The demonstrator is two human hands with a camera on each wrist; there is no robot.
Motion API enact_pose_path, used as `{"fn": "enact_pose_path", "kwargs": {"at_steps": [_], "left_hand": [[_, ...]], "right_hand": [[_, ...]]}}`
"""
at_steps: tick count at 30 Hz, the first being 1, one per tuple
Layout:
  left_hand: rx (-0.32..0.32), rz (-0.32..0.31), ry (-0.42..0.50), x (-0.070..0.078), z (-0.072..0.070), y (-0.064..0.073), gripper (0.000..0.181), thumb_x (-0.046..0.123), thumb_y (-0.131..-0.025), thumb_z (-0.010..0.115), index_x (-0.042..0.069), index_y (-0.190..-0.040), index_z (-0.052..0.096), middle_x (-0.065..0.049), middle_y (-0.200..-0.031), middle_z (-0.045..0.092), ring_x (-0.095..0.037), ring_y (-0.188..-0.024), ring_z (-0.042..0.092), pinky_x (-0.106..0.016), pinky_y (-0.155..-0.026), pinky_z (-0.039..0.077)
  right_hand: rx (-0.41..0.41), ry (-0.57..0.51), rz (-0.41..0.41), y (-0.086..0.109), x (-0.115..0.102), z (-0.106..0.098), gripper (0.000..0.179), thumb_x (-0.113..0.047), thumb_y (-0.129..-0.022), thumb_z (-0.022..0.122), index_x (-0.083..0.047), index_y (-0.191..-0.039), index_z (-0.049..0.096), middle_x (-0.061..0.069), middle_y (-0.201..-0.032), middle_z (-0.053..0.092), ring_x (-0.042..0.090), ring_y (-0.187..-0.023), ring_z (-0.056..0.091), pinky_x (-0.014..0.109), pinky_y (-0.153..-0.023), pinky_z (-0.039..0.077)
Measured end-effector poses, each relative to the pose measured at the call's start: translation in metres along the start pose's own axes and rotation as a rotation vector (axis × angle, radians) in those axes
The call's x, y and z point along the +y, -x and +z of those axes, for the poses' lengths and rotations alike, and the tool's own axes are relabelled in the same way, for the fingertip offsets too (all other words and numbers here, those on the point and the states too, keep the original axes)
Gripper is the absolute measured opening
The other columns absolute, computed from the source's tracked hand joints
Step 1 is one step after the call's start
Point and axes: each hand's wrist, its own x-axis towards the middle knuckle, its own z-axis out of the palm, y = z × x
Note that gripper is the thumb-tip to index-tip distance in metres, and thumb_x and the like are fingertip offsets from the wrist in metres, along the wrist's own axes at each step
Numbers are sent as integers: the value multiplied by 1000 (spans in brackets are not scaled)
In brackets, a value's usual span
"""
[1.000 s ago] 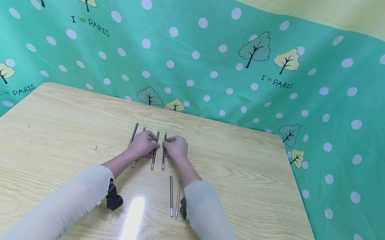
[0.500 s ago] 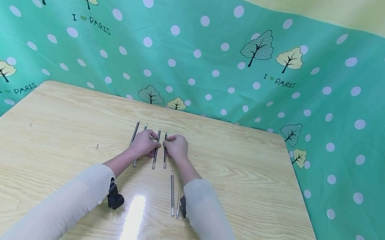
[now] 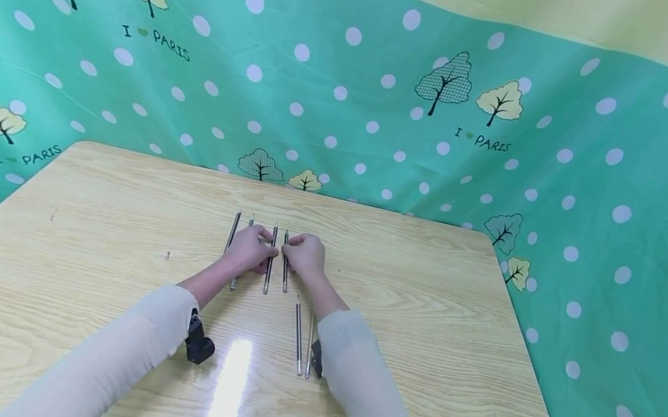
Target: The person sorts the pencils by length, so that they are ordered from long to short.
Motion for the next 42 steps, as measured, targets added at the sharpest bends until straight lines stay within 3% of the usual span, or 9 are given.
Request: {"fn": "enact_pose_path", "kwargs": {"at_steps": [15,25,30,35,42], "left_hand": [[1,12,4,-1,2,-1,36,13,-87,65,2,-118,52,-10,-65,65,-16,-49,63,-25,-47,53],[17,1,-38,1,2,1,36,15,-88,64,5,-120,51,-8,-66,66,-17,-52,65,-21,-45,49],[23,9,-39,1,2,3,33,16,-89,63,5,-118,52,-10,-66,67,-19,-52,66,-21,-47,48],[28,34,-20,1,1,5,31,17,-88,63,4,-115,54,-11,-70,68,-18,-53,66,-23,-49,50],[28,49,13,-1,1,7,29,21,-88,63,4,-110,55,-9,-74,66,-16,-52,64,-24,-49,53]], "right_hand": [[-38,-32,-9,3,-3,-6,20,-14,-85,66,-4,-102,64,9,-69,64,12,-50,57,24,-48,54],[-21,88,-110,11,-7,-20,19,-21,-87,65,-9,-102,66,11,-80,67,20,-62,62,24,-52,52],[-37,108,-116,18,-7,-30,19,-23,-88,64,-10,-101,66,11,-84,67,25,-70,63,23,-53,49],[-52,118,-113,22,-5,-36,19,-23,-88,65,-10,-101,66,14,-83,65,22,-68,62,22,-52,48],[-72,103,-113,26,0,-43,17,-22,-87,65,-10,-100,66,11,-83,64,21,-66,60,33,-62,56]]}}
